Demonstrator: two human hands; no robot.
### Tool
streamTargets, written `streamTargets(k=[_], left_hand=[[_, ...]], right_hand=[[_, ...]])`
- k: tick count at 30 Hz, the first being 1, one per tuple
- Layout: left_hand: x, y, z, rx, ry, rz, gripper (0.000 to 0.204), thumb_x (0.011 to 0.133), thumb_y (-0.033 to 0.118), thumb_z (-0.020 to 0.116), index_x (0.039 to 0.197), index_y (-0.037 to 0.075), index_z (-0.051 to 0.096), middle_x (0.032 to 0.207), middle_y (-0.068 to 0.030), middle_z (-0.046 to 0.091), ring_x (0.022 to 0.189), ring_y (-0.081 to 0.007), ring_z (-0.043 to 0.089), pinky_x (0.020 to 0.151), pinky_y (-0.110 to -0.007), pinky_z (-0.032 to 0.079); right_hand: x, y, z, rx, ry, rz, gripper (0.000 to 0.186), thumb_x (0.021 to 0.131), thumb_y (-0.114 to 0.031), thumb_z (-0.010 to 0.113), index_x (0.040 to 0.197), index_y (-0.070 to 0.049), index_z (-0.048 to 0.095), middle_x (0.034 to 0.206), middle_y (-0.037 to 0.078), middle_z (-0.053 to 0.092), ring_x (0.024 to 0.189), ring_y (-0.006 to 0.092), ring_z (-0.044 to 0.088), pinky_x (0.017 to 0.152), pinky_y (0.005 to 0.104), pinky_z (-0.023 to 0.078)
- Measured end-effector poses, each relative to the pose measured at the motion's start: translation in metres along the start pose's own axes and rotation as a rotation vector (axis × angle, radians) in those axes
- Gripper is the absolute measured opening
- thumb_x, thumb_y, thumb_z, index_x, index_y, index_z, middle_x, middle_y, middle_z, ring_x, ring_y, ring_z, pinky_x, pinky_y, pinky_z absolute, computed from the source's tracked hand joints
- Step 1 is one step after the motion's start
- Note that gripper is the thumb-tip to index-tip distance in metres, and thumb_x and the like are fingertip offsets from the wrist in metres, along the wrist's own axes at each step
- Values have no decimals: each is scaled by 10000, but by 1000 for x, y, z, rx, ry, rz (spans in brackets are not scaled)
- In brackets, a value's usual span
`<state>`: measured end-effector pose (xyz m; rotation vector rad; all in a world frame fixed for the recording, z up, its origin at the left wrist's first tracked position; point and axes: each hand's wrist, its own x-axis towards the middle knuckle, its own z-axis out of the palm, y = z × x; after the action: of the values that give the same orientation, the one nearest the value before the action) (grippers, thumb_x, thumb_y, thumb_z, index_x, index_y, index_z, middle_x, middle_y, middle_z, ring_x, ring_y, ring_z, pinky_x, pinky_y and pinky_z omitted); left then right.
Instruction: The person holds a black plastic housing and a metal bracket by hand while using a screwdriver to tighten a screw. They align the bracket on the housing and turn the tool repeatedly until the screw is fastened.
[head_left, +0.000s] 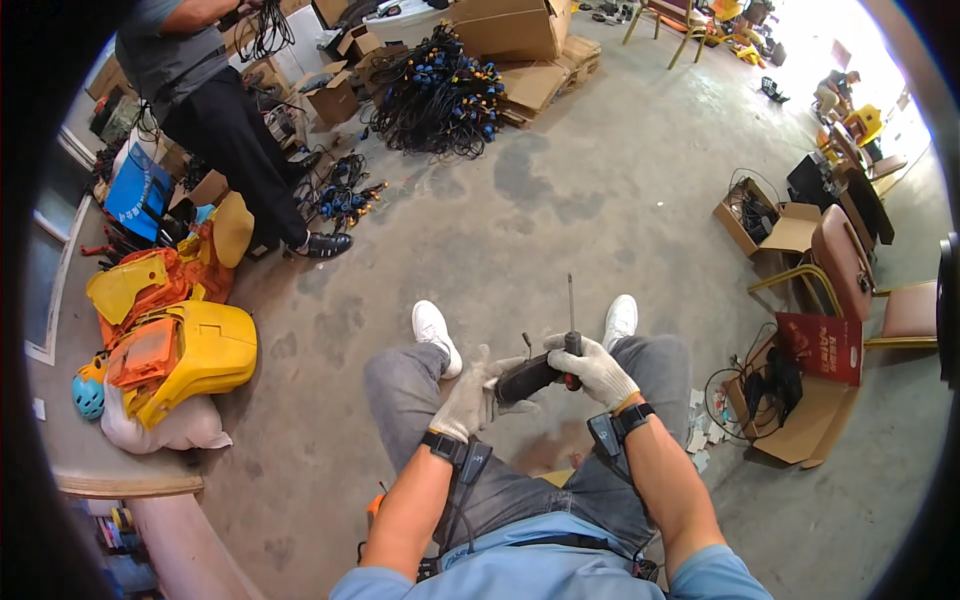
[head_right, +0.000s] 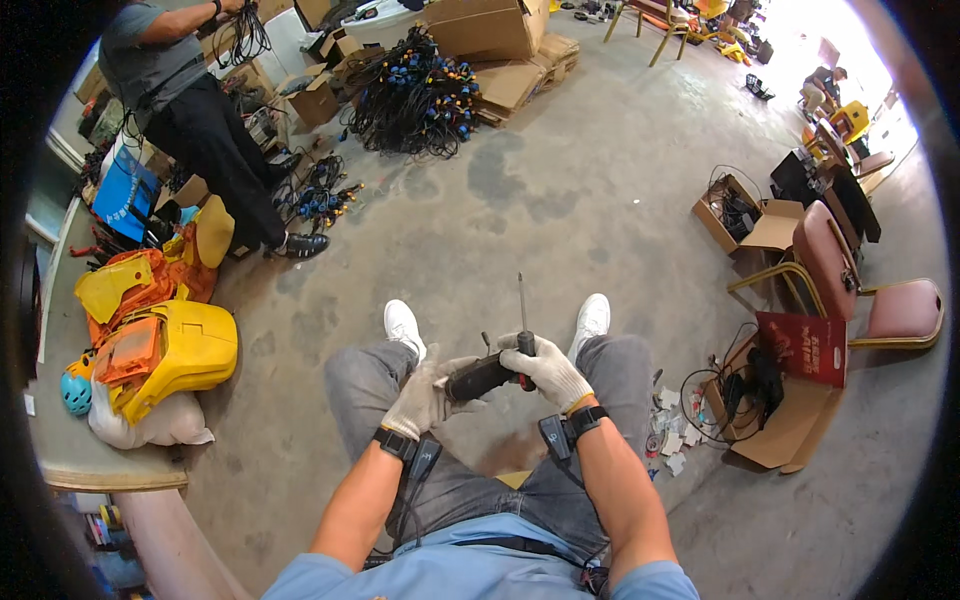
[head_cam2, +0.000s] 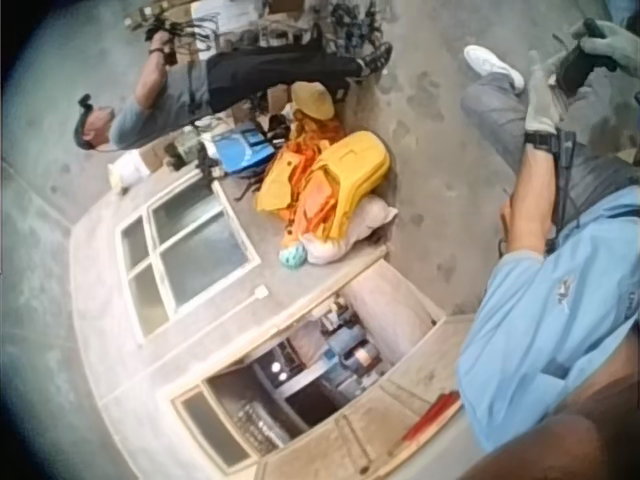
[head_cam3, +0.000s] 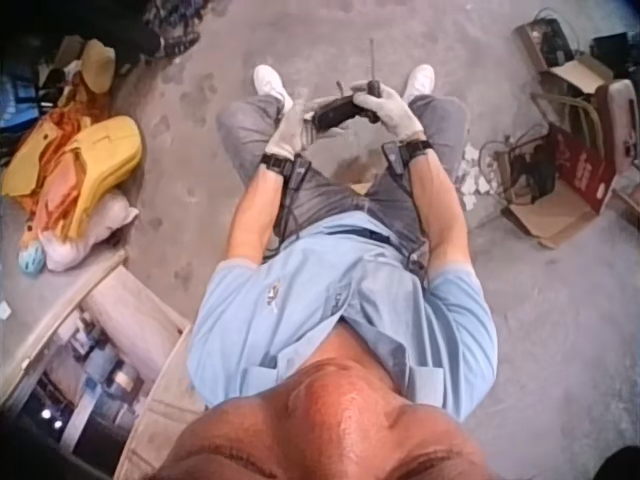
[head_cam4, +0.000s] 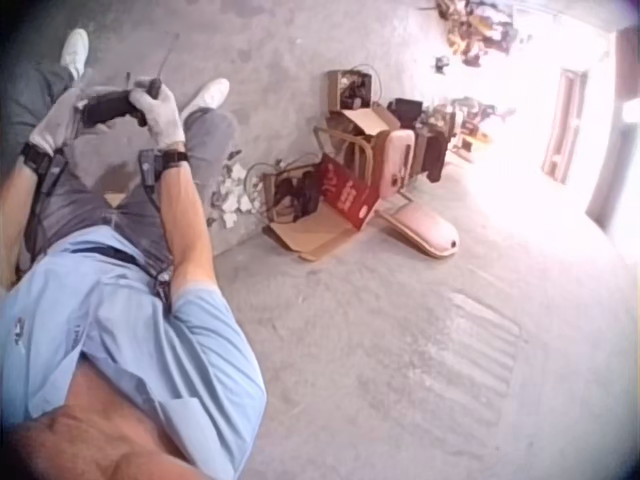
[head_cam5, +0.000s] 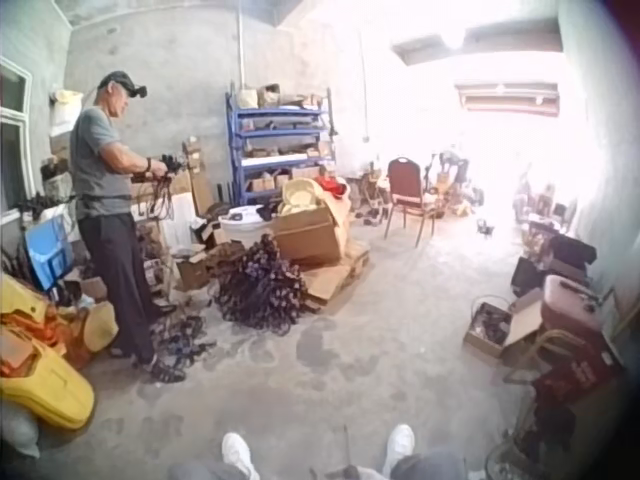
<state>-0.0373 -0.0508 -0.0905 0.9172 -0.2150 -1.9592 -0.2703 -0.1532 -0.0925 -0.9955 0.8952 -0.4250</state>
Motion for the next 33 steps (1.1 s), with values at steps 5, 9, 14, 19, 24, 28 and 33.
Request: streamTargets(k=[5,9,14,19,24,28,33], left_hand=[[11,-9,-10,-27,117,160,603,1124,485,430,1430,-28,509,1365,-192,631,1185,-307,686,881,-451,661],[-1,-2,-6,186,121,248,351,1047,202,617,1333,-2,616,1168,-88,714,920,-164,725,692,-293,631],[8,-10,-21,206,167,314,302,1046,239,658,1245,12,658,1023,-69,726,765,-149,703,621,-274,587],[8,-9,-17,220,218,346,258,1051,255,668,1185,35,656,959,-57,717,717,-148,667,598,-288,552],[10,-9,-14,193,265,338,264,1025,220,702,1205,31,665,981,-49,727,711,-125,659,602,-274,549],[7,-12,-12,174,352,377,330,1038,259,673,1301,64,636,1114,-32,713,841,-126,675,699,-293,571],[20,-17,-36,141,238,255,484,1090,479,517,1365,90,601,1227,-70,692,1032,-189,676,829,-363,579]], right_hand=[[-11,-19,6,-118,93,-9,373,945,-249,729,1226,-5,712,878,18,673,667,80,580,591,247,477],[-8,-10,12,-125,5,-9,396,937,-259,719,1241,-5,718,850,1,663,659,71,570,583,245,465],[-9,-1,10,-112,-89,51,456,925,-247,734,1323,-29,690,896,-22,669,682,57,576,613,228,476],[-6,11,10,-42,-138,115,465,974,-221,749,1383,-27,649,1026,3,699,839,70,630,758,251,535],[-5,17,9,-118,-103,70,390,956,-230,764,1275,-24,674,1042,13,705,844,79,641,759,257,538],[-15,7,25,-68,-48,89,383,932,-264,770,1222,-27,693,929,-2,679,769,81,616,692,252,508],[-17,5,24,23,7,65,416,946,-248,765,1259,11,677,965,24,691,784,73,620,708,245,519]])
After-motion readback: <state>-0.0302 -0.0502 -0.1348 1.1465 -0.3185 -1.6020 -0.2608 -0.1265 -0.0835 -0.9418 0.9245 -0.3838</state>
